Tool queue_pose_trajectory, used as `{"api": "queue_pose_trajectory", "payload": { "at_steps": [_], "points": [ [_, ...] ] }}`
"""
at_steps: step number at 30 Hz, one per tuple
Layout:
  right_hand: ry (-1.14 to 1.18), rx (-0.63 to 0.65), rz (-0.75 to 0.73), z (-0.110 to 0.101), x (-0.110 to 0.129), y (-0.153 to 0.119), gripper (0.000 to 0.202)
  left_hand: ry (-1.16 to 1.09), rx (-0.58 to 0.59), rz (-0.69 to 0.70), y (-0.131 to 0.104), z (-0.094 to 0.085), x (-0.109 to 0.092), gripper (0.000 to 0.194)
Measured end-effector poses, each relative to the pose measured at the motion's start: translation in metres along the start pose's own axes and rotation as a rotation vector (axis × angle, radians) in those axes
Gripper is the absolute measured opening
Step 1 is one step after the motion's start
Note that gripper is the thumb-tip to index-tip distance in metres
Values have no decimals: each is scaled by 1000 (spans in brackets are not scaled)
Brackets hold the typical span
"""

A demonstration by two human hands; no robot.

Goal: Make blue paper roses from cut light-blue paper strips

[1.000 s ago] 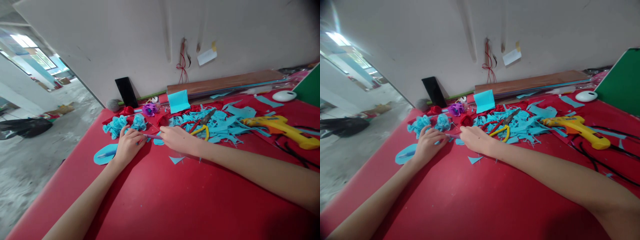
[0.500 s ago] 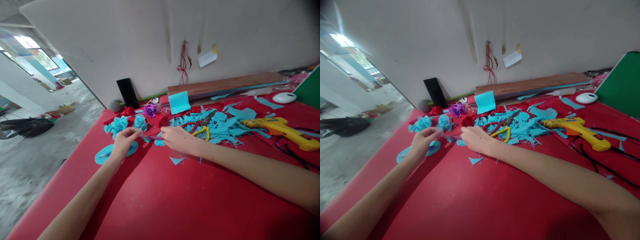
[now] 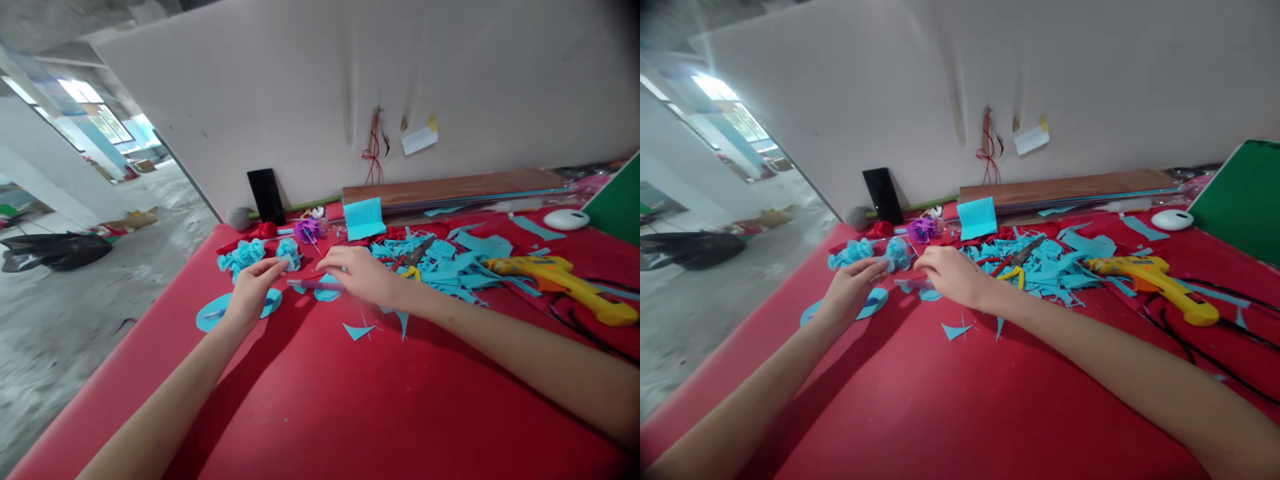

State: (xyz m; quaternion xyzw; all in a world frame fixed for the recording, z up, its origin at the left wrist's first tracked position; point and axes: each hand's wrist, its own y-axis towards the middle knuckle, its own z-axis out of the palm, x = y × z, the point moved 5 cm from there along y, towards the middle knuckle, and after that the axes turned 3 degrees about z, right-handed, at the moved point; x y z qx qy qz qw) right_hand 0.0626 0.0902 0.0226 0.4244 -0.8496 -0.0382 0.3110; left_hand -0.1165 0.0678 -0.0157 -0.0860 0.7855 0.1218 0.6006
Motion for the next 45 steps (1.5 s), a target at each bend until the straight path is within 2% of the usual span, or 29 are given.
{"api": "queue_pose_trajectory", "payload": {
  "at_steps": [4, 9, 13, 18, 19, 20, 21, 23, 24, 25, 26, 31, 36, 39, 42, 45],
  "points": [
    [250, -60, 0, -25, 26, -13, 17, -96, -9, 37, -18, 9, -34, 19],
    [422, -78, 45, -39, 49, -45, 5, -162, 1, 121, -46, 29, -77, 21],
    [662, -76, 186, -51, 49, -66, 14, -154, 0, 221, -60, 43, -99, 20],
    [988, -74, 285, -65, 45, -87, 13, -47, -87, 397, -73, 49, -121, 14],
    [1054, -65, 306, -65, 45, -91, 12, -10, -108, 466, -76, 49, -126, 12],
    [1117, -53, 324, -64, 44, -94, 12, 66, -134, 591, -80, 49, -134, 8],
    [1174, -38, 340, -62, 44, -98, 13, 187, -164, 776, -86, 49, -143, 8],
    [1269, -3, 364, -58, 45, -104, 12, 514, -241, 1229, -105, 57, -158, 21],
    [1304, 15, 366, -56, 46, -106, 11, 674, -272, 1418, -114, 62, -160, 25],
    [1331, 30, 361, -55, 47, -108, 9, 797, -293, 1543, -120, 67, -160, 27],
    [1349, 41, 360, -55, 48, -110, 8, 865, -303, 1597, -123, 70, -159, 28],
    [1362, 27, 385, -59, 49, -113, 11, 984, -265, 1629, -121, 78, -155, 30],
    [1318, 78, 439, -59, 46, -118, 9, 1032, -289, 1647, -115, 75, -152, 31],
    [1352, 111, 427, -57, 43, -116, 7, 1056, -315, 1718, -117, 75, -151, 25],
    [1378, 162, 522, -55, 39, -113, 9, 1112, -310, 1814, -122, 79, -153, 21],
    [1314, 189, 623, -56, 36, -111, 11, 1184, -253, 1861, -127, 86, -154, 21]
  ]
}}
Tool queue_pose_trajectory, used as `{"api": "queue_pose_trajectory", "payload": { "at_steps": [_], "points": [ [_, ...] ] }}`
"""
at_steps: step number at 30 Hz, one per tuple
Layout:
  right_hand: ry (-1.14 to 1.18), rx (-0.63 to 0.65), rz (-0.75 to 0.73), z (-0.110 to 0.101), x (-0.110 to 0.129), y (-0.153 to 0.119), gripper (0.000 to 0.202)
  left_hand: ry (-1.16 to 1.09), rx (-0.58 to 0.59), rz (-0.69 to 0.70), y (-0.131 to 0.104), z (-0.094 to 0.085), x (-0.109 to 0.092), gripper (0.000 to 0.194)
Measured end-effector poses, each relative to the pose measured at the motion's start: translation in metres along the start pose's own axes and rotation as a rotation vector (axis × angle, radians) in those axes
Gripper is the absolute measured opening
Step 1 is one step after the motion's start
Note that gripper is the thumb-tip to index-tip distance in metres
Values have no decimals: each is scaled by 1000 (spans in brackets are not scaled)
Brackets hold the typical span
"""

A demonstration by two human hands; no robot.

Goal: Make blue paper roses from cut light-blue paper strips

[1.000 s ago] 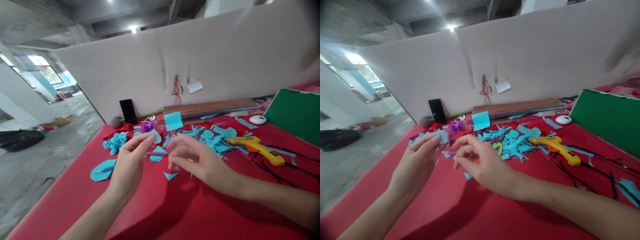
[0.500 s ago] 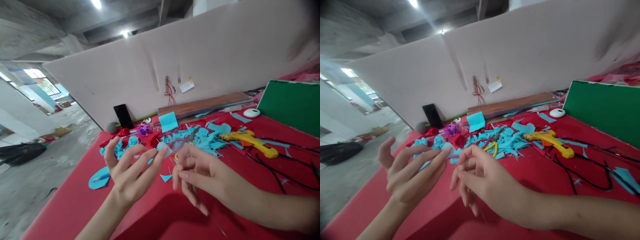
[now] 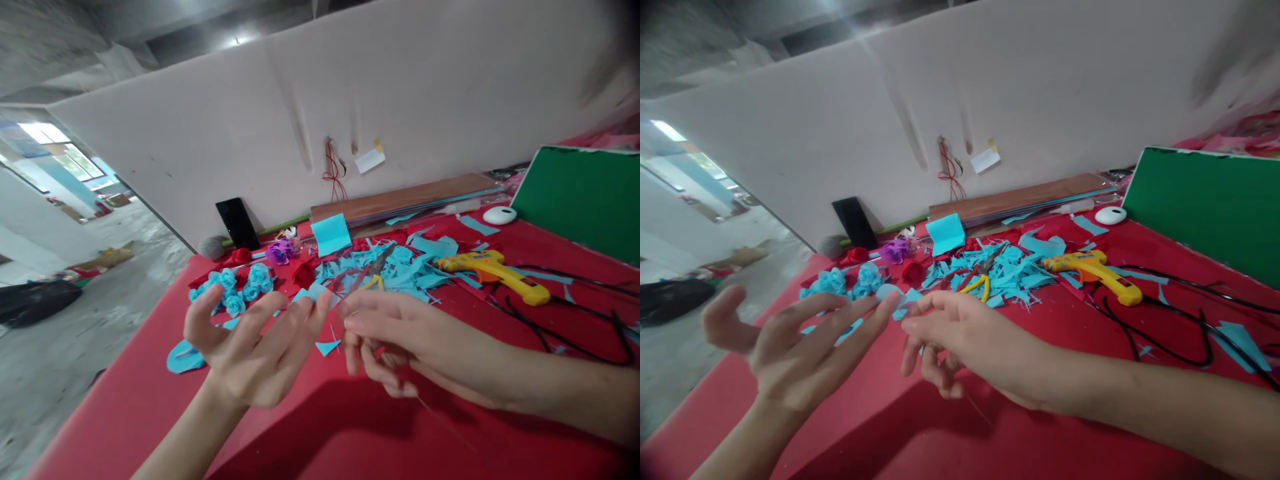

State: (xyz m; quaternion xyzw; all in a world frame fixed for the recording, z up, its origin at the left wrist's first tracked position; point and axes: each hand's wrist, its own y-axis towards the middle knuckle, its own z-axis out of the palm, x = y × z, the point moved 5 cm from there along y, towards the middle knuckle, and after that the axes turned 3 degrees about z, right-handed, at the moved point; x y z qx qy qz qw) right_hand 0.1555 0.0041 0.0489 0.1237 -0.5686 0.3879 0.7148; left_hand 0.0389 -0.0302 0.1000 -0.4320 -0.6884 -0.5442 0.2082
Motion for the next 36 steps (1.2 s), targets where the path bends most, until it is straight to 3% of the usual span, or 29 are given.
{"api": "queue_pose_trajectory", "payload": {
  "at_steps": [7, 14, 16, 18, 21, 23, 28, 32, 36],
  "points": [
    [-58, -20, -39, -10, -4, 4, 22, -56, 0, 55, 2, 0, -11, 19],
    [-37, -51, -60, -14, -2, 8, 18, -88, -44, 61, -2, 3, -12, 15],
    [-23, -74, -65, -16, -1, 8, 15, -83, -31, -50, -4, 5, -7, 18],
    [-22, -88, -62, -17, 0, 6, 13, -171, 11, -245, -5, 9, 1, 22],
    [-23, -71, -69, -17, 4, 4, 17, -470, 133, -502, -6, 19, 7, 19],
    [-33, -57, -73, -16, 6, 3, 19, -642, 194, -587, -5, 25, 6, 18],
    [-86, -34, -53, -13, 4, 2, 11, -844, 255, -686, -4, 30, 5, 18],
    [-176, -33, -84, -12, 5, 2, 15, -1003, 306, -690, -7, 33, 11, 13],
    [-276, -45, -104, -12, 7, 2, 20, -1267, 280, -689, -9, 36, 14, 26]
  ]
}}
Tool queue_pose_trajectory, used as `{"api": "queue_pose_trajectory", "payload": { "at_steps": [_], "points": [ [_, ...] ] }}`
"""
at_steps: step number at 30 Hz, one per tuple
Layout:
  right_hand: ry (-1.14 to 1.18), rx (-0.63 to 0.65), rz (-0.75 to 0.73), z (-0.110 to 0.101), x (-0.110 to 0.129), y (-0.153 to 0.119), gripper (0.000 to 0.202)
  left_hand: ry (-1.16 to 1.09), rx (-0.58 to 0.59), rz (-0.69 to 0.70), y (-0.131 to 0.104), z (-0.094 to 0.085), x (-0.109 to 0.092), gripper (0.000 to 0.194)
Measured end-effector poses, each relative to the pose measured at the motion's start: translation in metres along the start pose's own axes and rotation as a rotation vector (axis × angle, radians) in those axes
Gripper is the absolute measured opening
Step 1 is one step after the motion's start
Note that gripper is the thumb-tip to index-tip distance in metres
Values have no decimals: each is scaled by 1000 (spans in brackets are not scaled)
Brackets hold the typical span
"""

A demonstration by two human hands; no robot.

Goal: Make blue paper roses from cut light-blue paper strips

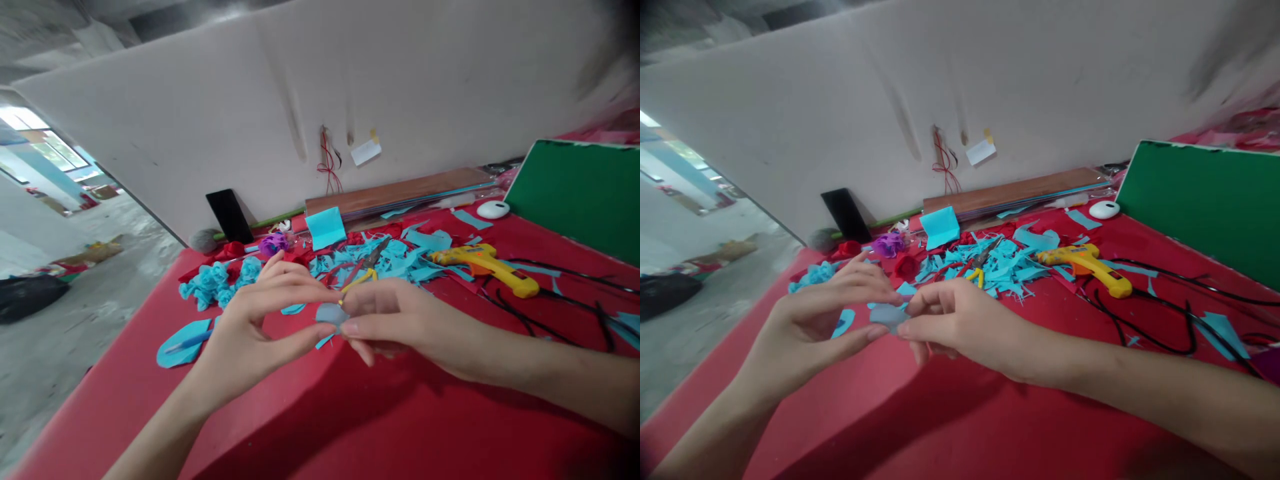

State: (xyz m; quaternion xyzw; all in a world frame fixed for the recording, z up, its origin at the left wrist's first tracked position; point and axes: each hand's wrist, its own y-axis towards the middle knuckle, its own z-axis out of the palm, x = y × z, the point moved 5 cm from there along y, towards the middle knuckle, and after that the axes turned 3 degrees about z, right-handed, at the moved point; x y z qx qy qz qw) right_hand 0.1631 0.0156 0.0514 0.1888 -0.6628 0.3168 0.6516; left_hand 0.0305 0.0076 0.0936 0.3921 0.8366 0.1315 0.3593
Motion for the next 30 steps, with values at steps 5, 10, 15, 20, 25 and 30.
{"api": "queue_pose_trajectory", "payload": {
  "at_steps": [5, 10, 15, 20, 25, 30],
  "points": [
    [-13, 9, -1, 1, -1, -1, 12, -76, 13, -1, -1, 2, -2, 30],
    [14, -20, 21, -1, -1, 0, 10, 8, -70, -4, -4, -2, 0, 23],
    [27, -38, -7, -2, 1, 1, 12, 81, -128, -9, -5, -6, 0, 19],
    [-124, -127, -134, -6, 7, -1, 10, 167, -132, 11, -3, -7, -3, 14],
    [-310, -223, -225, -8, 11, -5, 9, 209, -158, 32, -1, -6, -5, 13],
    [-518, -333, -366, -9, 16, -9, 9, 245, -170, 38, -3, -5, -9, 14]
  ]
}}
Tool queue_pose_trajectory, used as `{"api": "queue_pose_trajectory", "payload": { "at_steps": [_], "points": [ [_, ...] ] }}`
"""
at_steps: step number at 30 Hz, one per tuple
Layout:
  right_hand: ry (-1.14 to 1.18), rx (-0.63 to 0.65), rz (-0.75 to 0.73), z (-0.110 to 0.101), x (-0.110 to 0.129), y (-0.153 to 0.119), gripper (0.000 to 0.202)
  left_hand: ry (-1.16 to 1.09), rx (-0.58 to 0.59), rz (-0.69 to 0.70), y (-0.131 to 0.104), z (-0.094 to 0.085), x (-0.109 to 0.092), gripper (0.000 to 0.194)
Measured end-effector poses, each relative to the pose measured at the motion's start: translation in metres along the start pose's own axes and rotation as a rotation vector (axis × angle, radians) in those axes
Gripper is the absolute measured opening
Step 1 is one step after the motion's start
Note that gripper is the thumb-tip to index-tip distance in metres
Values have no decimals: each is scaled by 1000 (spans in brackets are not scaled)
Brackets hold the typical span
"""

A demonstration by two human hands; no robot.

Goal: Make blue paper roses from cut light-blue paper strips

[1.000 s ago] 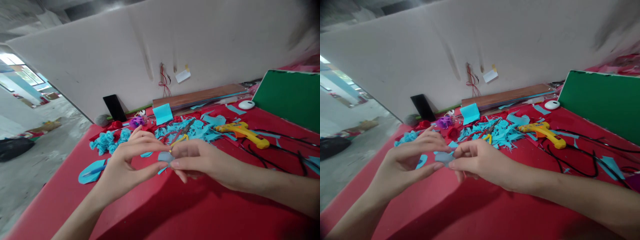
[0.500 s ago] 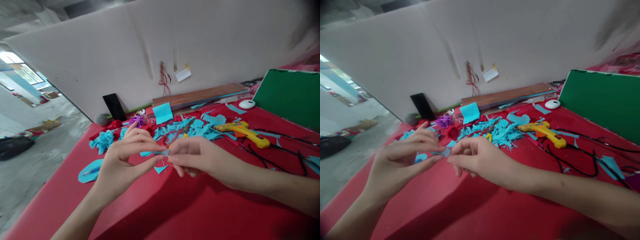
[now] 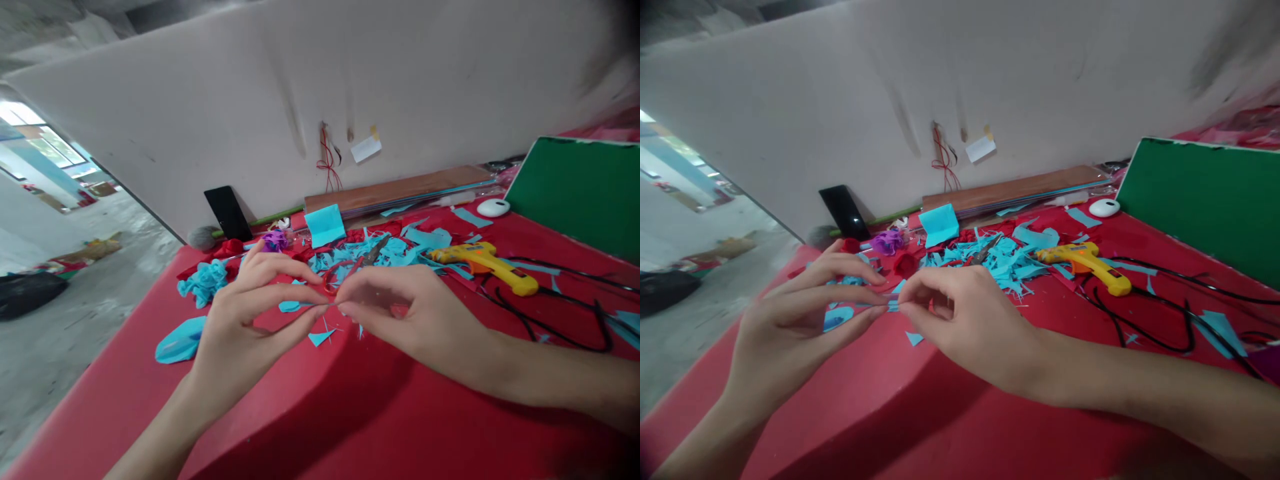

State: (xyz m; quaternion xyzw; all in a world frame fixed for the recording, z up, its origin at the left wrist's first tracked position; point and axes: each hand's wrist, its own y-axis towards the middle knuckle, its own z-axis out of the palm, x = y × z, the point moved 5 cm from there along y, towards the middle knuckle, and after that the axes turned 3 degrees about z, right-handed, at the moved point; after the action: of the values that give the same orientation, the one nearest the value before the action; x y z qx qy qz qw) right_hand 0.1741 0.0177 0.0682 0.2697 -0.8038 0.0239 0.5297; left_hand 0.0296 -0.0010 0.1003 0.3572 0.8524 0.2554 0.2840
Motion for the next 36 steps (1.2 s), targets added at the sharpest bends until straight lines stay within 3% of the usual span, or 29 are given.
{"api": "queue_pose_trajectory", "payload": {
  "at_steps": [6, 14, 20, 25, 36],
  "points": [
    [-23, -15, -51, 1, 0, -1, 8, -58, 38, -95, -3, 6, -1, 10],
    [163, 63, 86, 4, -7, 4, 8, -204, 79, -295, -4, 11, 8, 10],
    [336, 154, 203, 4, -10, 6, 8, -224, 124, -342, -4, 13, 11, 8],
    [450, 184, 307, 4, -12, 6, 9, -224, 76, -352, -2, 8, 9, 9],
    [430, 187, 287, 7, -15, 6, 11, -215, 77, -467, -2, 10, 11, 9]
  ]
}}
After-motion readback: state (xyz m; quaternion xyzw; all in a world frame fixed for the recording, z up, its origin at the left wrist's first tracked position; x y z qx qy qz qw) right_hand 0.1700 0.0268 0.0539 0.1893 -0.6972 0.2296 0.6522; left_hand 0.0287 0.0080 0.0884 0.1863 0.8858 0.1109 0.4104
